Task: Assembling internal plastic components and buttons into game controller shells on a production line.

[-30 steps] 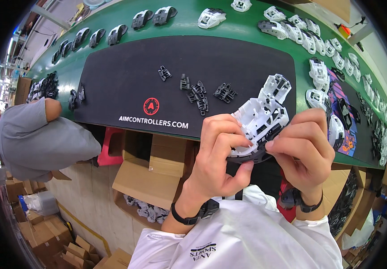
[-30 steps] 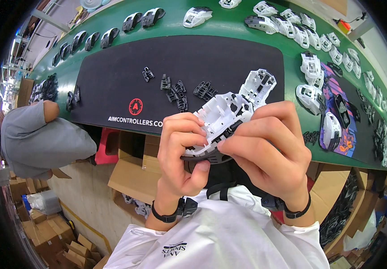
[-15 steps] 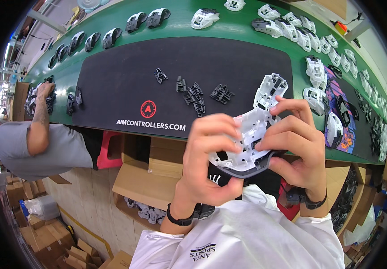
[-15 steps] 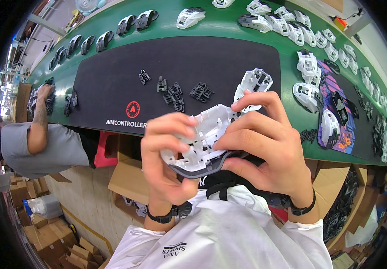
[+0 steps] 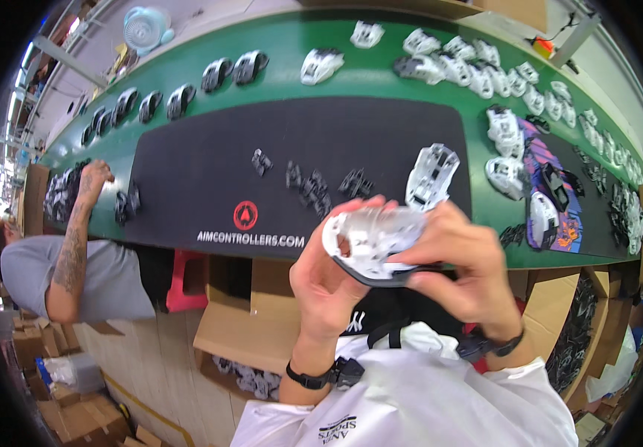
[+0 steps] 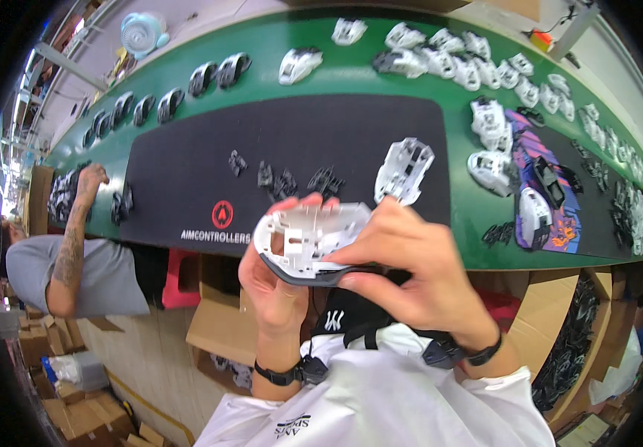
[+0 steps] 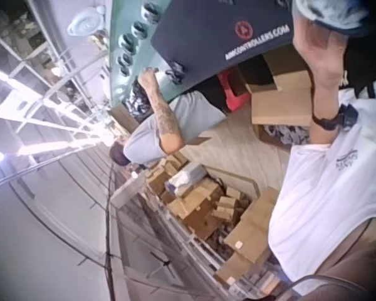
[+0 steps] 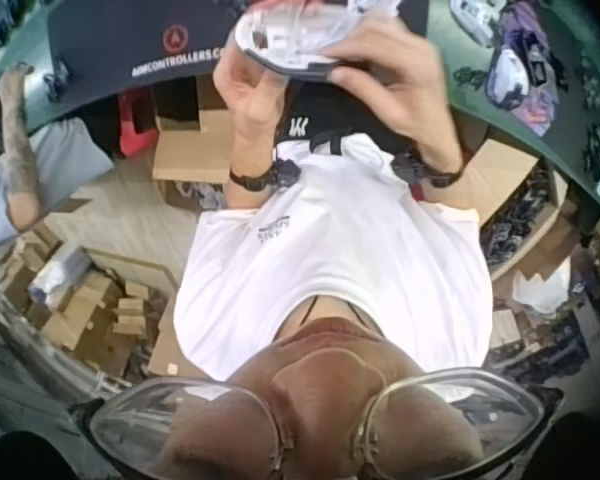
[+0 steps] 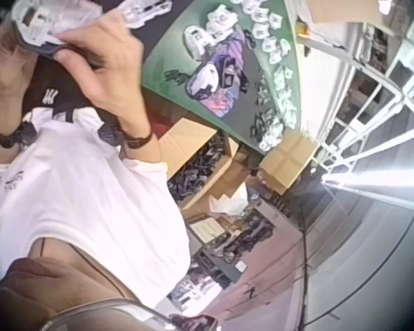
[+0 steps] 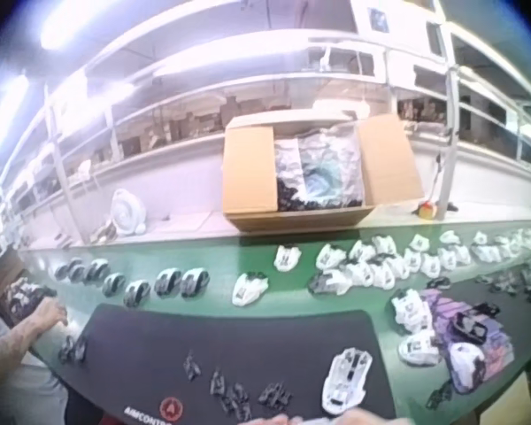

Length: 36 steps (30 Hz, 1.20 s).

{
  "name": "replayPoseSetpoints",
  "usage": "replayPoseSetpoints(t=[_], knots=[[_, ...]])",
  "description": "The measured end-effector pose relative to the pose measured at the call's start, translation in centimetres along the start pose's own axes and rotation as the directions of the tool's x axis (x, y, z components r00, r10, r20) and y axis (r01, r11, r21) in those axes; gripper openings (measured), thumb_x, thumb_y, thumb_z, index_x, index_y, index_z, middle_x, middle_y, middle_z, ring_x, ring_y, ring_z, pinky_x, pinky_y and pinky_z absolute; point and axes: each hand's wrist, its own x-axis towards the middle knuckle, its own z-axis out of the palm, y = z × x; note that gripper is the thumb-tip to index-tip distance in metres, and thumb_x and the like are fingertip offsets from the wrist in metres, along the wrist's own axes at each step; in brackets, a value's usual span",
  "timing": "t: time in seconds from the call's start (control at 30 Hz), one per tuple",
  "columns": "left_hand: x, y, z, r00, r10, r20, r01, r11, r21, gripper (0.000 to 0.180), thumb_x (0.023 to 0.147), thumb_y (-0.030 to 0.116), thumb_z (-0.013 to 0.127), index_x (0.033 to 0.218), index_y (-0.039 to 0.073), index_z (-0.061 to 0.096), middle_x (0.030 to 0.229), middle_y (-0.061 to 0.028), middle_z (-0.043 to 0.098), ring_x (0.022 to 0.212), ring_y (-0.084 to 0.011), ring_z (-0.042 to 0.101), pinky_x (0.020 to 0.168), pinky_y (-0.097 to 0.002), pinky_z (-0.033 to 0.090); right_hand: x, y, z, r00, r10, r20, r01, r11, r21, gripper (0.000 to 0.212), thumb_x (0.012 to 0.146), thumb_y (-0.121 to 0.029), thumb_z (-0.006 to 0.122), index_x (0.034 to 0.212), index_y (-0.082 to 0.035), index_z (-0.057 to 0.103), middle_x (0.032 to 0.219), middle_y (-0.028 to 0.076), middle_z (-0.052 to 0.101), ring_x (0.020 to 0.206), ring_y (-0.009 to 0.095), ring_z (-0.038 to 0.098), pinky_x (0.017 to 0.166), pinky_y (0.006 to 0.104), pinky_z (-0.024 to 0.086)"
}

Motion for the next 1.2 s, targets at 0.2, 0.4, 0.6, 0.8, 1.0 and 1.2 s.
replayPoseSetpoints(t=[0.2,0.4,0.6,0.8,1.0,1.2], knots=[[0.3,-0.3,-1.3,0.984,-0.125,-0.130,0.143,0.980,0.141,0.068,0.092,0.012,0.073,0.146,-0.010,0.037,0.139,-0.0256,0.054,0.129,-0.0315,0.056,0.111,-0.0423,0.043,-0.5,2.8,2.7,0.988,0.093,-0.126,-0.067,0.978,0.199,0.021,0.082,-0.001,0.075,0.103,-0.001,0.075,0.089,0.010,0.071,0.078,0.021,0.059,0.071,0.0326,0.048],[6.5,2.3,-0.1,0.985,-0.152,-0.085,0.174,0.892,0.417,0.081,0.089,-0.003,0.068,0.156,-0.003,0.023,0.140,-0.0168,0.050,0.123,-0.0207,0.056,0.100,-0.0331,0.049,2.4,2.6,1.2,0.959,0.075,-0.274,-0.047,0.993,0.109,0.027,0.087,-0.007,0.073,0.114,-0.001,0.070,0.103,0.012,0.068,0.092,0.023,0.062,0.082,0.0340,0.050],[26.9,4.1,-10.9,0.982,0.150,0.117,-0.067,-0.300,0.951,0.094,0.083,0.039,0.075,0.153,-0.006,0.030,0.124,-0.0317,0.052,0.104,-0.0464,0.062,0.092,-0.0467,0.052,2.5,5.8,-4.7,0.881,0.175,-0.440,-0.135,0.983,0.121,0.029,0.096,-0.006,0.061,0.124,-0.001,0.063,0.115,0.013,0.065,0.110,0.023,0.065,0.095,0.0335,0.051],[37.4,-2.3,-18.3,0.993,-0.066,-0.097,0.011,-0.767,0.641,0.074,0.087,0.051,0.070,0.130,-0.008,0.053,0.116,-0.0274,0.060,0.122,-0.0417,0.055,0.100,-0.0466,0.049,-0.7,7.0,-7.4,0.866,0.300,-0.400,-0.290,0.953,0.087,0.022,0.097,-0.002,0.058,0.117,0.002,0.064,0.108,0.012,0.068,0.103,0.020,0.068,0.090,0.0318,0.053],[35.6,-10.1,-10.4,0.906,-0.415,-0.076,-0.186,-0.554,0.812,0.111,0.078,0.066,0.069,0.147,-0.015,0.033,0.136,-0.0373,0.050,0.132,-0.0487,0.045,0.108,-0.0512,0.043,-5.9,8.1,-10.5,0.696,0.444,-0.565,-0.437,0.886,0.159,0.021,0.095,0.001,0.055,0.115,0.005,0.063,0.100,0.009,0.066,0.092,0.015,0.065,0.087,0.0287,0.051],[42.1,-13.5,-11.5,0.907,-0.404,-0.119,-0.031,-0.346,0.938,0.111,0.079,0.056,0.066,0.156,-0.006,0.015,0.146,-0.0430,0.034,0.129,-0.0551,0.047,0.110,-0.0515,0.041,-6.7,7.7,-11.0,0.670,0.445,-0.594,-0.420,0.887,0.191,0.021,0.094,0.004,0.055,0.113,0.005,0.063,0.097,0.009,0.066,0.091,0.014,0.064,0.083,0.0288,0.051]])
